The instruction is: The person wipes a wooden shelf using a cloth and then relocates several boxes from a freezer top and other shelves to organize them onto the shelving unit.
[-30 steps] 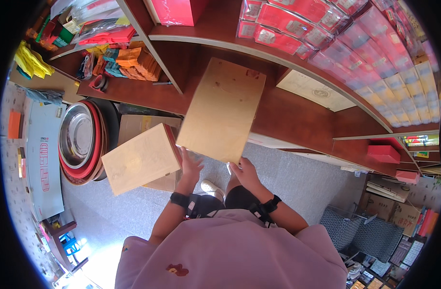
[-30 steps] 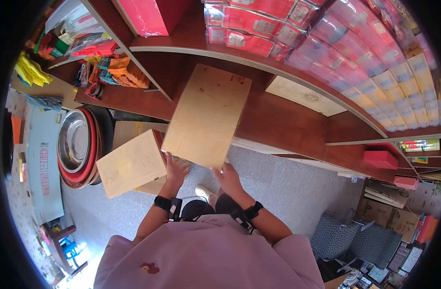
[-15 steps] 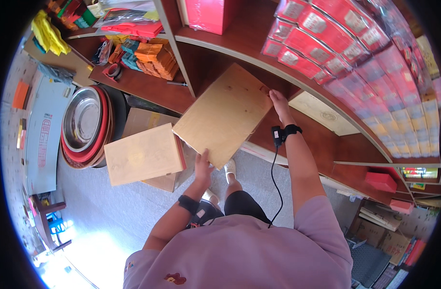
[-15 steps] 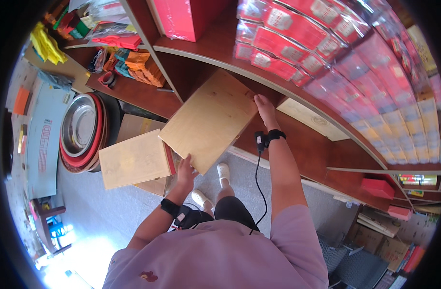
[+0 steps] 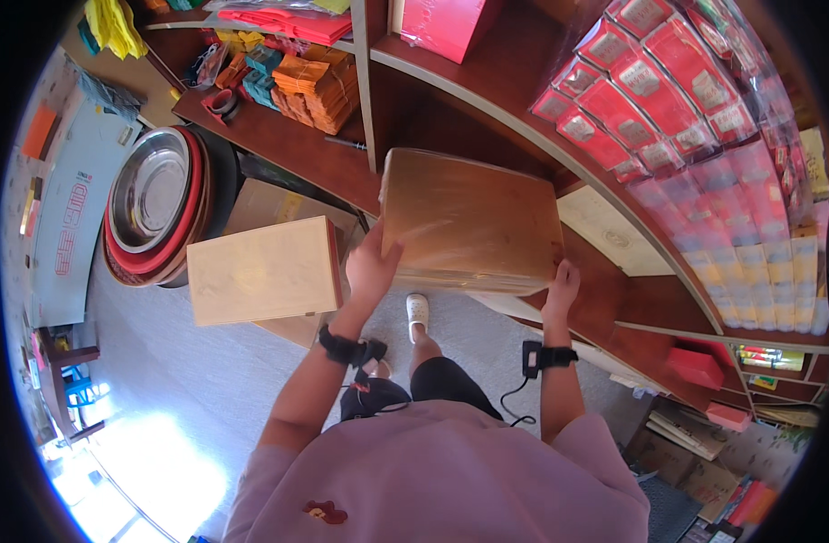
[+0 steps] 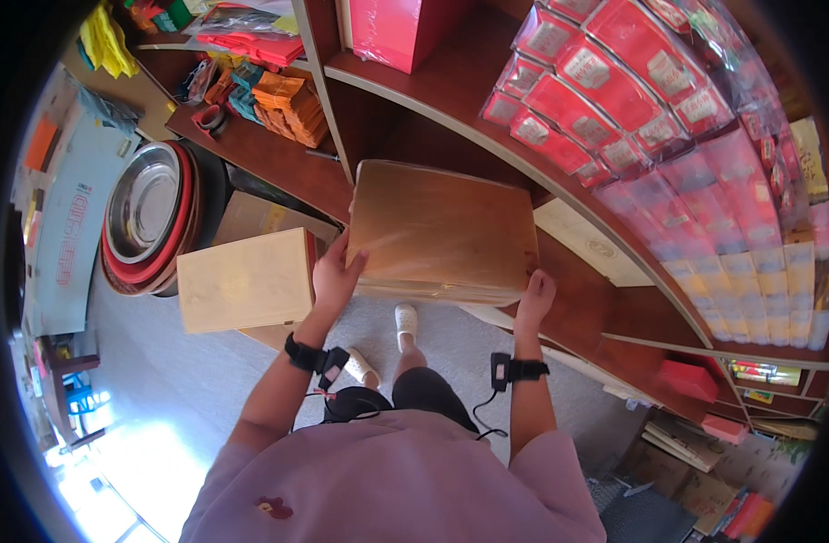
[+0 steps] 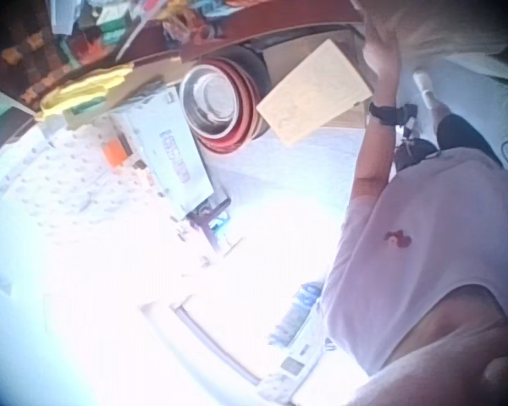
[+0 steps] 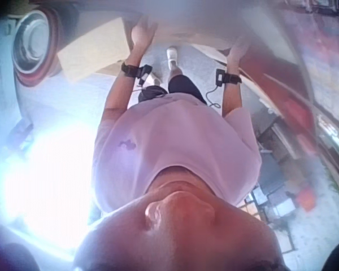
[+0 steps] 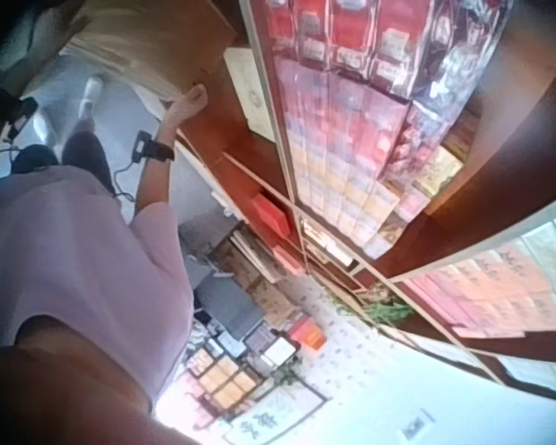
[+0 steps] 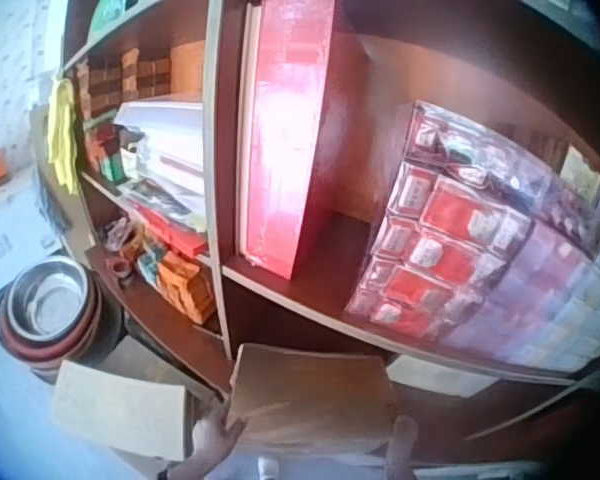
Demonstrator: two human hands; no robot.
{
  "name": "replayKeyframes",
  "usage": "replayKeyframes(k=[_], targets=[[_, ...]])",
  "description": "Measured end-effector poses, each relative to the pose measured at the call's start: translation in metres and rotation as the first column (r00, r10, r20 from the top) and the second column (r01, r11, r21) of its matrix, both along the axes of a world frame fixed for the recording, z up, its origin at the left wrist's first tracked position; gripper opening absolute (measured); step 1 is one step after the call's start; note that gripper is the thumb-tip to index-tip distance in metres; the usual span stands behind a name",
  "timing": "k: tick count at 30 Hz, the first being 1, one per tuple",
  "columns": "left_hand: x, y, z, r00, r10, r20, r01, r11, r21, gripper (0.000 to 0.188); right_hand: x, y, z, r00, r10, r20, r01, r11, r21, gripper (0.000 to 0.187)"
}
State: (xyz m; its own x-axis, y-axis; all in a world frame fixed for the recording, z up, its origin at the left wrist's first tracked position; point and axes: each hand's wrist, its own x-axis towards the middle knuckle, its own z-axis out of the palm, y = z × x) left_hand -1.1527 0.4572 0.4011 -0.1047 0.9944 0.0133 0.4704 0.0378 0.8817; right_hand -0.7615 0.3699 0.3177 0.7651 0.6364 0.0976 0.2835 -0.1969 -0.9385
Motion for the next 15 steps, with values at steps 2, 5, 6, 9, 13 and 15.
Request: replayKeyframes(k=[2, 5, 6, 9, 13, 15], targets=[[-0.001, 0.029, -0.013, 0.982, -0.062, -0.176, 0.077, 0.994, 0.076, 0.051, -0.006, -0.005, 0.000, 0.998, 0.034, -0.054, -0.027, 0.991, 0.129, 0.035], [-0.008, 0.086, -0.033, 0.962, -0.085, -0.261, 0.084, 0.996, -0.015, 0.047, -0.030, 0.003, 0.017, 0.959, 0.207, 0.193, -0.196, 0.978, -0.074, 0.047], [-0.001, 0.098, -0.036, 0.966, -0.065, -0.250, 0.070, 0.997, 0.011, 0.047, -0.034, 0.004, 0.017, 0.903, 0.250, 0.349, -0.226, 0.968, -0.109, 0.055], [0.025, 0.131, -0.031, 0.952, -0.105, -0.289, 0.094, 0.994, -0.053, 0.046, -0.047, 0.001, 0.042, 0.860, 0.292, 0.418, -0.267, 0.956, -0.118, 0.065], [0.031, 0.182, -0.064, 0.973, -0.059, -0.223, 0.067, 0.997, 0.031, 0.048, -0.060, 0.027, 0.020, 0.852, 0.358, 0.382, -0.312, 0.933, -0.179, 0.077], [0.043, 0.200, -0.071, 0.948, -0.089, -0.305, 0.098, 0.995, 0.017, 0.049, -0.062, 0.038, 0.011, 0.893, 0.347, 0.285, -0.299, 0.933, -0.199, 0.079]])
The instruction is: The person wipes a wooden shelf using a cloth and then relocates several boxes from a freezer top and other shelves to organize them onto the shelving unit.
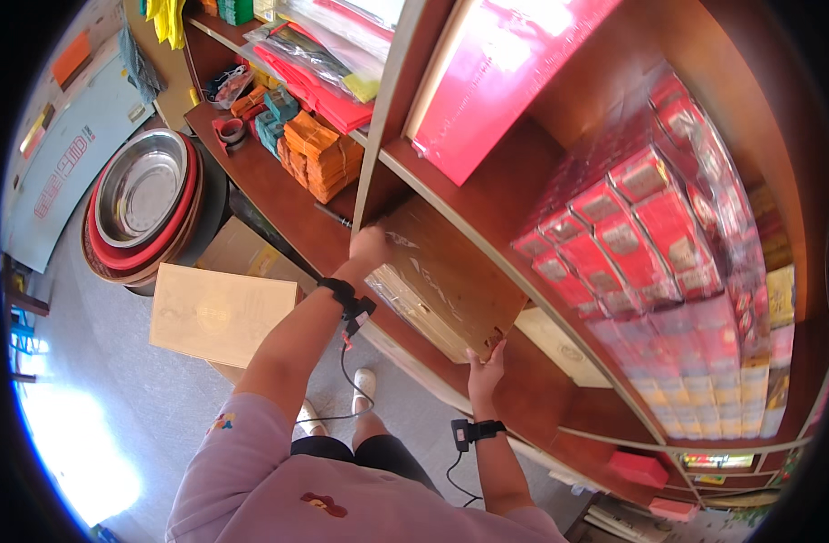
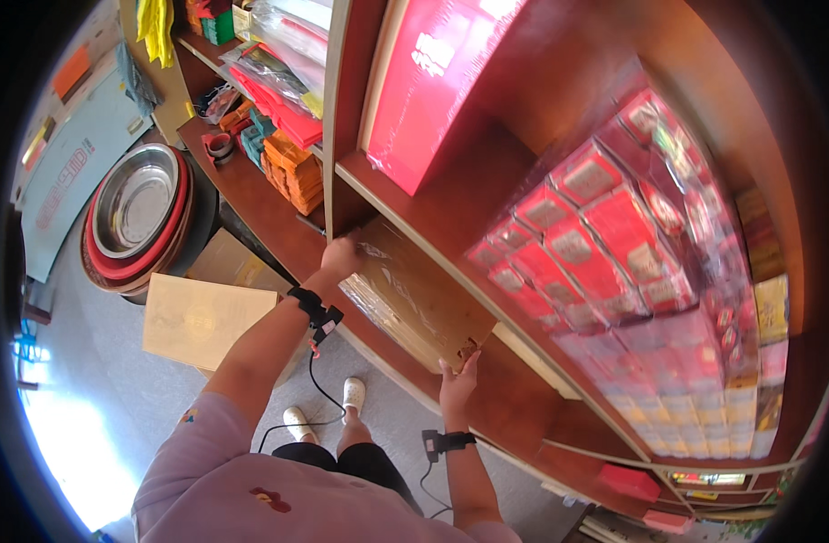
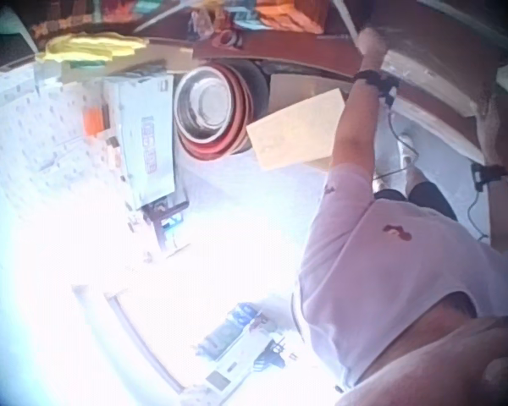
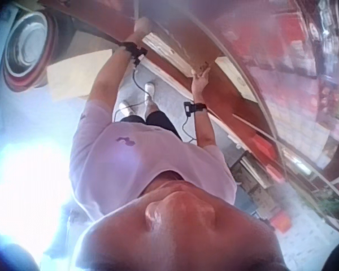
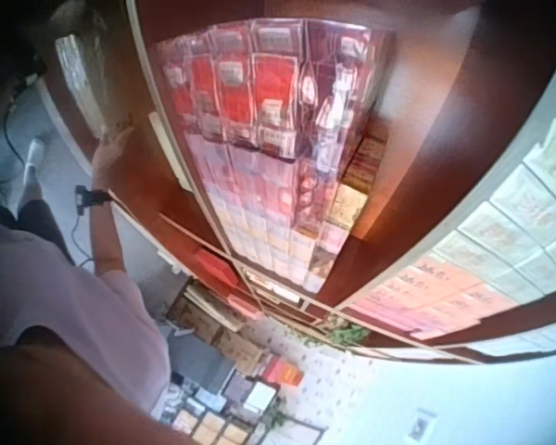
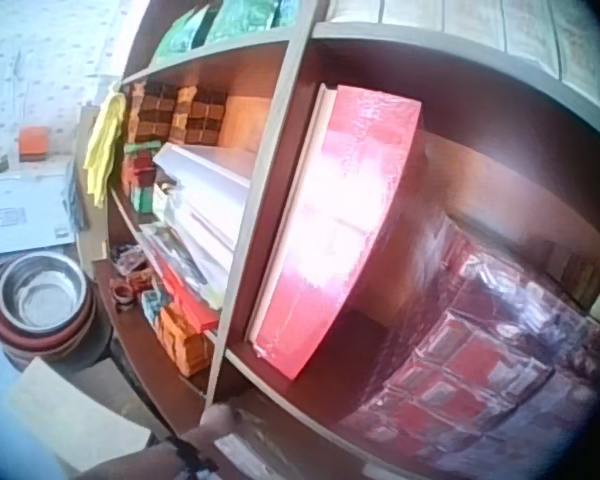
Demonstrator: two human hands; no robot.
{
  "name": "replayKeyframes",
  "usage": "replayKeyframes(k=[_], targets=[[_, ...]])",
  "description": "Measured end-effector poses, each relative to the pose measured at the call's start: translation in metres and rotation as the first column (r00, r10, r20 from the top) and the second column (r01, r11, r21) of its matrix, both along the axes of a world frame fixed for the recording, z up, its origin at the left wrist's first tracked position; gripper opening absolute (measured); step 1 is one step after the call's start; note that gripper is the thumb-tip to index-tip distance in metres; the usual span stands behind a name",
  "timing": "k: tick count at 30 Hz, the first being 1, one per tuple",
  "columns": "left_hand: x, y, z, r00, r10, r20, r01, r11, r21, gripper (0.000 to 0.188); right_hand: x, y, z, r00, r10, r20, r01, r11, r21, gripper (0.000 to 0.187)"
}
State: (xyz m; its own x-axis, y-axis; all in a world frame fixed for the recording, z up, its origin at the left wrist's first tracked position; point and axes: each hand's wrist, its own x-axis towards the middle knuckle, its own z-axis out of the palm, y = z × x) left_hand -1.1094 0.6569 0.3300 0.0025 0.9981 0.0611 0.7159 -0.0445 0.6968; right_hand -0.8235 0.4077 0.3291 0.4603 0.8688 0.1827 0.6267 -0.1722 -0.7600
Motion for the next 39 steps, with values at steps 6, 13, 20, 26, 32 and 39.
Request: replayKeyframes(k=[6, 13, 20, 26, 32, 39], targets=[[0.025, 0.040, -0.020, 0.985, -0.171, -0.027, 0.169, 0.984, -0.049, 0.051, 0.007, 0.043, 0.005, 0.998, 0.060, -0.007, -0.059, 0.992, 0.114, 0.075], [0.094, -0.044, 0.033, 0.936, -0.059, -0.346, 0.122, 0.979, 0.164, 0.072, 0.048, 0.061, -0.018, 0.979, 0.068, 0.191, -0.062, 0.997, -0.035, 0.064], [0.104, -0.060, -0.008, 0.934, -0.322, -0.152, 0.345, 0.926, 0.157, 0.094, 0.072, 0.077, -0.027, 0.935, 0.101, 0.340, -0.099, 0.995, -0.024, 0.065], [0.046, -0.064, 0.022, 0.895, -0.418, 0.155, 0.400, 0.907, 0.133, 0.081, 0.070, 0.086, -0.023, 0.947, 0.143, 0.288, -0.132, 0.990, -0.058, 0.071], [-0.112, -0.143, 0.030, 0.606, -0.089, 0.790, -0.035, 0.990, 0.139, 0.025, -0.021, 0.061, 0.059, 0.842, 0.029, 0.539, -0.090, 0.992, 0.086, 0.080], [-0.373, -0.295, -0.113, 0.079, 0.994, 0.076, -0.947, 0.051, 0.318, 0.045, -0.214, -0.023, -0.101, 0.678, 0.667, -0.309, -0.728, 0.669, -0.153, 0.090]])
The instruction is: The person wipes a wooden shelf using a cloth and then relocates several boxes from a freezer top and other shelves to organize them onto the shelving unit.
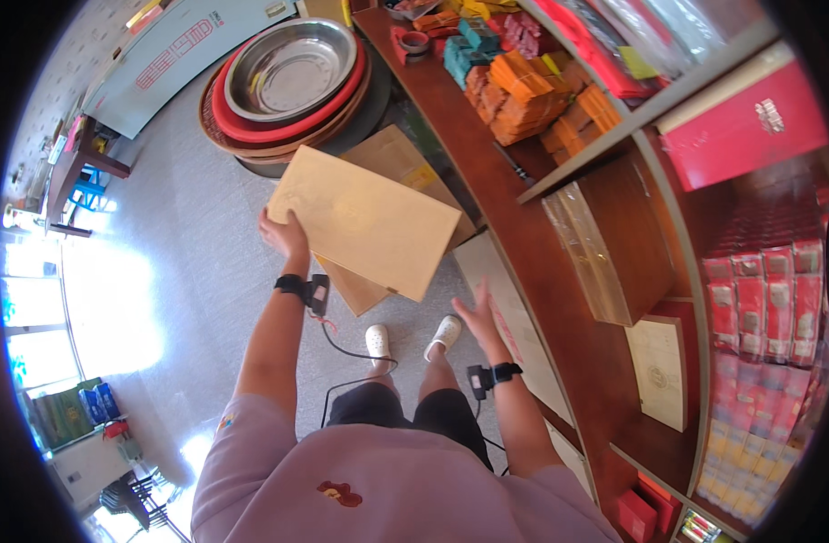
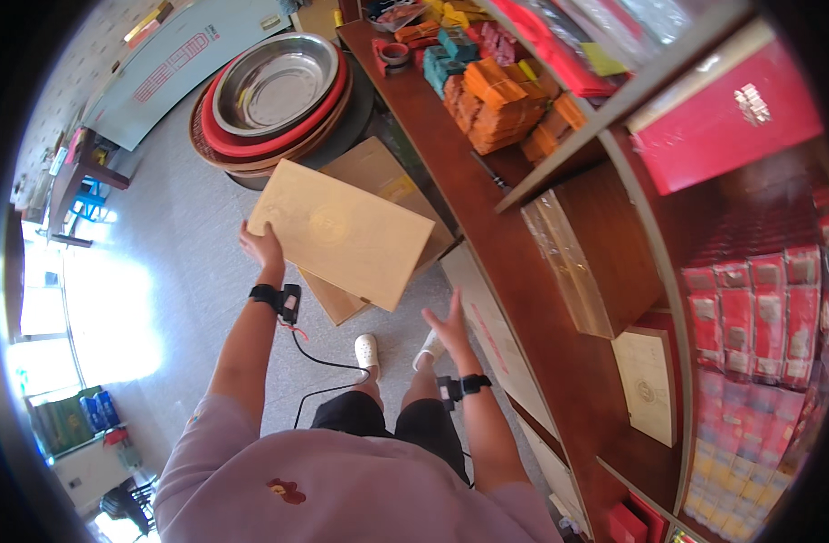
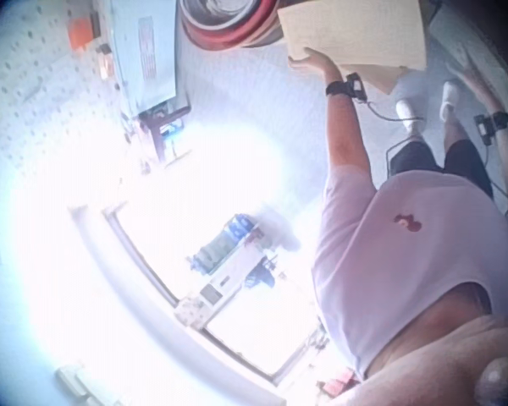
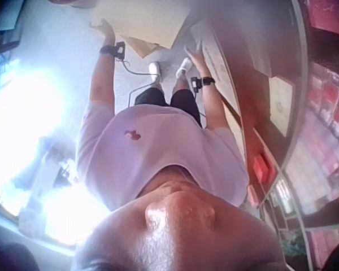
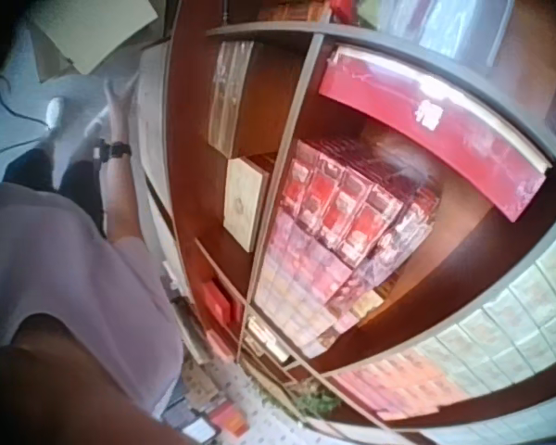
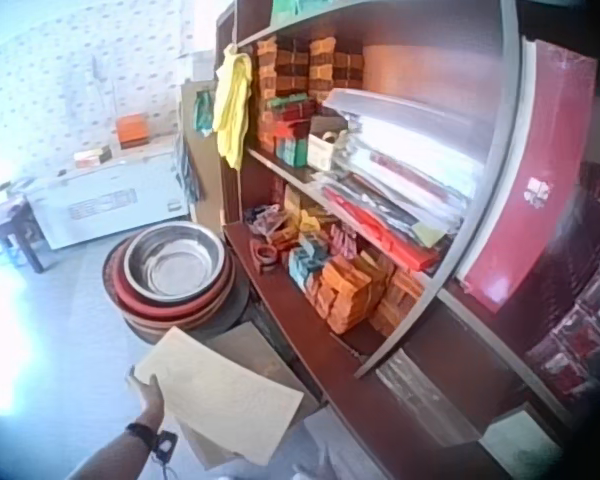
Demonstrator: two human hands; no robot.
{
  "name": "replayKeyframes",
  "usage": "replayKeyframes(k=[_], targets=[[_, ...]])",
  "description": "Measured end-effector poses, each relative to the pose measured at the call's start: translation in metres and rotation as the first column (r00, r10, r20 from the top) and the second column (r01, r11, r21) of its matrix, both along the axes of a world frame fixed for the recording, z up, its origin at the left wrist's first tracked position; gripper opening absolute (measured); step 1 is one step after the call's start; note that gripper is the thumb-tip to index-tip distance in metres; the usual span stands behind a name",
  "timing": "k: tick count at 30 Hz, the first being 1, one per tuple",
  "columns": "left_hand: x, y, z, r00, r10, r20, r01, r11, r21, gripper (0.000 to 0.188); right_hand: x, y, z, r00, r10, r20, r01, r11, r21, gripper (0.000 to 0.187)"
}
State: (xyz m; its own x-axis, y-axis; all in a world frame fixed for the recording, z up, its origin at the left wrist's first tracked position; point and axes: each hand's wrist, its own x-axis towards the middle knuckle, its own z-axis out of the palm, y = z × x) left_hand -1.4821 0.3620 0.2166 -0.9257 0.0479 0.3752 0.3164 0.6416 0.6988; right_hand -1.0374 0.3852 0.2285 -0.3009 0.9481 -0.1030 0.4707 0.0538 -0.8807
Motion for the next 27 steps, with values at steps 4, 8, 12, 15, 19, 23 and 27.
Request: replayKeyframes(k=[4, 8, 12, 15, 19, 23, 27], targets=[[-0.063, -0.043, -0.040, 0.988, 0.026, 0.153, -0.007, 0.993, -0.121, 0.046, -0.055, -0.025, -0.053, 0.878, -0.345, -0.332, -0.024, 0.661, -0.750, 0.095], [-0.101, -0.081, -0.074, 0.586, -0.598, 0.547, 0.360, 0.797, 0.485, 0.046, -0.087, -0.030, -0.050, 0.735, -0.475, -0.484, -0.123, 0.608, -0.784, 0.094], [-0.101, -0.057, -0.060, 0.585, -0.694, 0.420, 0.393, 0.696, 0.602, 0.037, -0.067, -0.020, -0.056, 0.767, -0.514, -0.386, -0.070, 0.531, -0.845, 0.071], [-0.106, -0.043, -0.022, 0.707, -0.593, 0.386, 0.405, 0.786, 0.467, 0.036, -0.075, -0.002, -0.001, 0.786, -0.508, -0.352, -0.078, 0.483, -0.872, 0.065], [-0.089, -0.026, 0.052, 0.775, -0.537, 0.334, 0.445, 0.838, 0.315, 0.039, -0.075, 0.005, 0.060, 0.814, -0.491, -0.311, -0.113, 0.391, -0.913, 0.066], [-0.070, 0.004, 0.129, 0.808, -0.550, 0.211, 0.542, 0.835, 0.100, 0.041, -0.051, -0.009, 0.073, 0.764, -0.519, -0.384, -0.227, 0.340, -0.913, 0.074], [-0.082, -0.009, 0.134, 0.726, -0.676, -0.128, 0.688, 0.709, 0.154, 0.038, -0.036, -0.065, 0.091, 0.659, -0.586, -0.472, -0.346, 0.321, -0.882, 0.083]])
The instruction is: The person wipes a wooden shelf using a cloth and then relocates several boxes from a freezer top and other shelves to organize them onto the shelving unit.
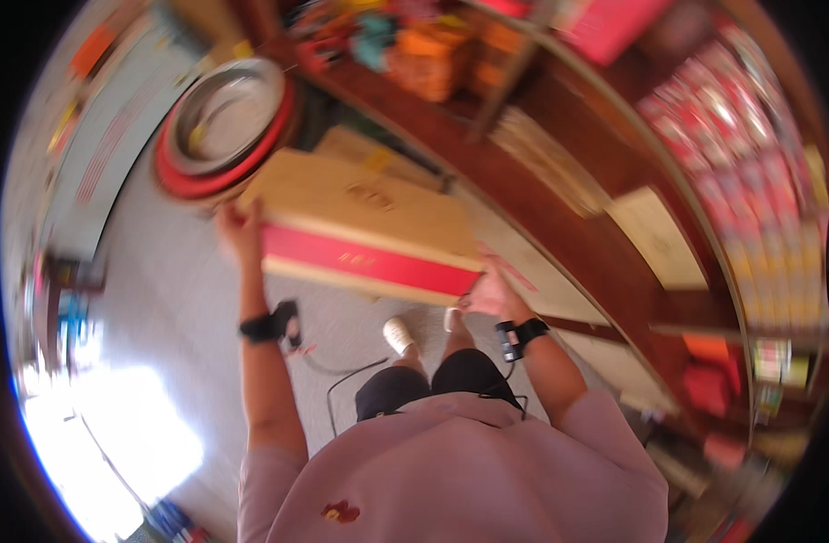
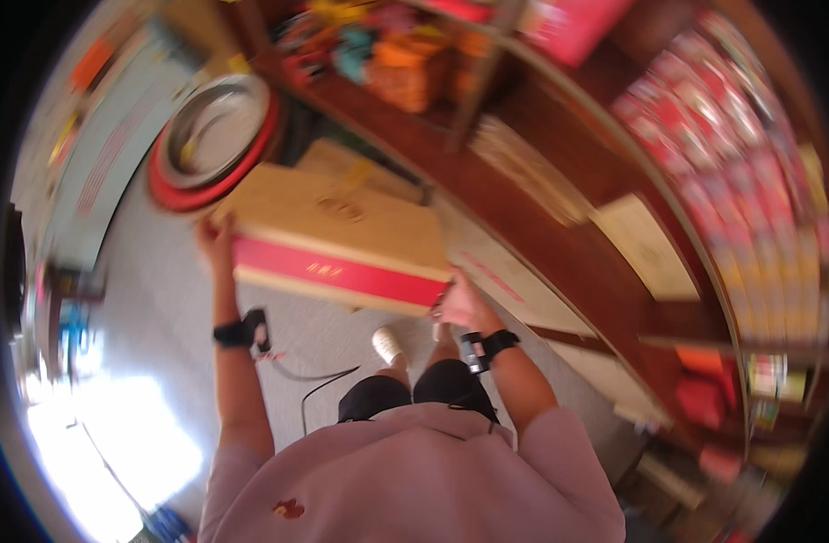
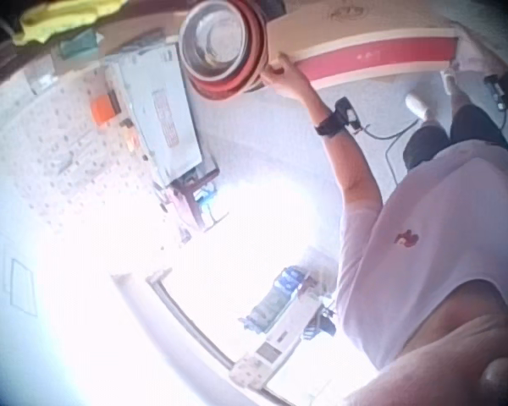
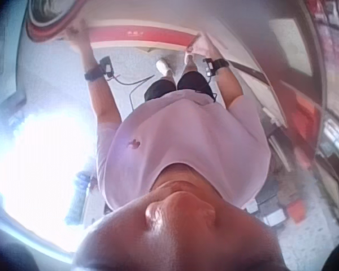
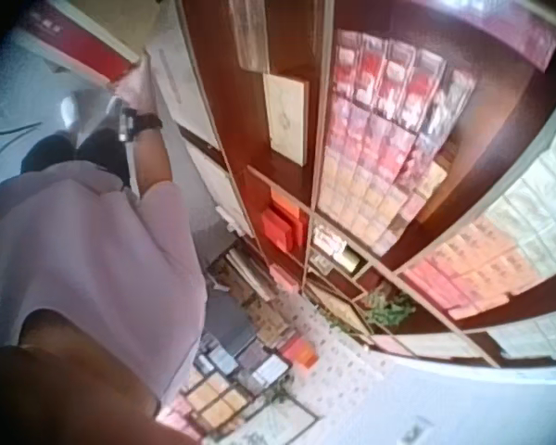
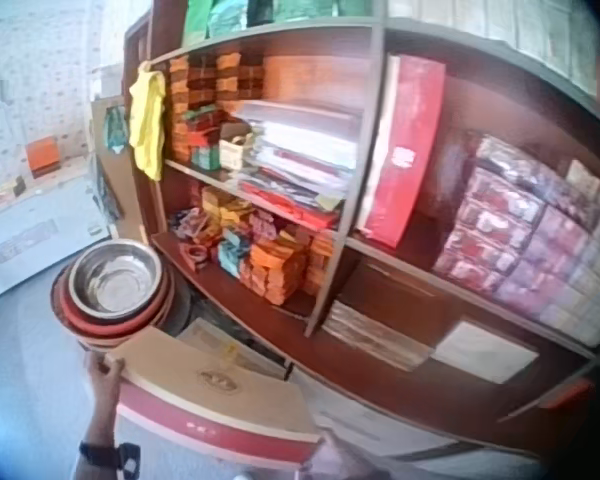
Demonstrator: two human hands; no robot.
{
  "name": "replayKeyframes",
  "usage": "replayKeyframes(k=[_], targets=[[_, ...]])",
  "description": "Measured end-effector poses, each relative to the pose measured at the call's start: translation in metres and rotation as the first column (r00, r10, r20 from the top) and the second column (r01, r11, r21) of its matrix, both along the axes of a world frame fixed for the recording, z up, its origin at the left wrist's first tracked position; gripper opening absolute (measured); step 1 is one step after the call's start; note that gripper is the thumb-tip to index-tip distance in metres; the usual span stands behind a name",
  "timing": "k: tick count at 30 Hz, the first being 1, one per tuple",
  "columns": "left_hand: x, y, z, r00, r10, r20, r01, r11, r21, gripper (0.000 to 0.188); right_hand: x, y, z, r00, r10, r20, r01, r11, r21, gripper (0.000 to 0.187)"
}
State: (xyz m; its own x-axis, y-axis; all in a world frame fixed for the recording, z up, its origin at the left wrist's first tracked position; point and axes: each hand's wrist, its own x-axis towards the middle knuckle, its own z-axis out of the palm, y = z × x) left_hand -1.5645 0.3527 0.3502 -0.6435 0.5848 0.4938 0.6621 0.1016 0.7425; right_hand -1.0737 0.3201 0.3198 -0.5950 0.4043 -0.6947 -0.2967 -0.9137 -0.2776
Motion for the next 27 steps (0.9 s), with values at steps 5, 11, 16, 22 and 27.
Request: replayKeyframes(k=[5, 11, 16, 22, 27], targets=[[0.102, 0.008, 0.083, 0.990, -0.137, 0.035, 0.140, 0.981, -0.135, 0.037, 0.077, -0.050, 0.019, 0.980, -0.176, -0.087, 0.181, 0.982, 0.046, 0.064], [0.247, 0.046, 0.075, 0.798, -0.511, 0.321, 0.555, 0.829, -0.060, 0.027, 0.190, -0.134, 0.058, 0.789, -0.584, 0.190, 0.512, 0.797, 0.322, 0.063], [0.350, 0.074, 0.077, 0.513, -0.589, 0.624, 0.802, 0.589, -0.102, 0.039, 0.257, -0.181, 0.081, 0.596, -0.761, 0.257, 0.625, 0.641, 0.445, 0.062], [0.439, 0.102, 0.102, 0.049, -0.498, 0.866, 0.989, 0.142, 0.026, 0.070, 0.315, -0.209, 0.100, 0.469, -0.830, 0.302, 0.617, 0.553, 0.560, 0.081], [0.499, 0.105, 0.063, 0.168, -0.895, 0.414, 0.948, 0.031, -0.317, 0.087, 0.374, -0.206, 0.105, 0.580, -0.767, 0.276, 0.356, 0.543, 0.761, 0.104]])
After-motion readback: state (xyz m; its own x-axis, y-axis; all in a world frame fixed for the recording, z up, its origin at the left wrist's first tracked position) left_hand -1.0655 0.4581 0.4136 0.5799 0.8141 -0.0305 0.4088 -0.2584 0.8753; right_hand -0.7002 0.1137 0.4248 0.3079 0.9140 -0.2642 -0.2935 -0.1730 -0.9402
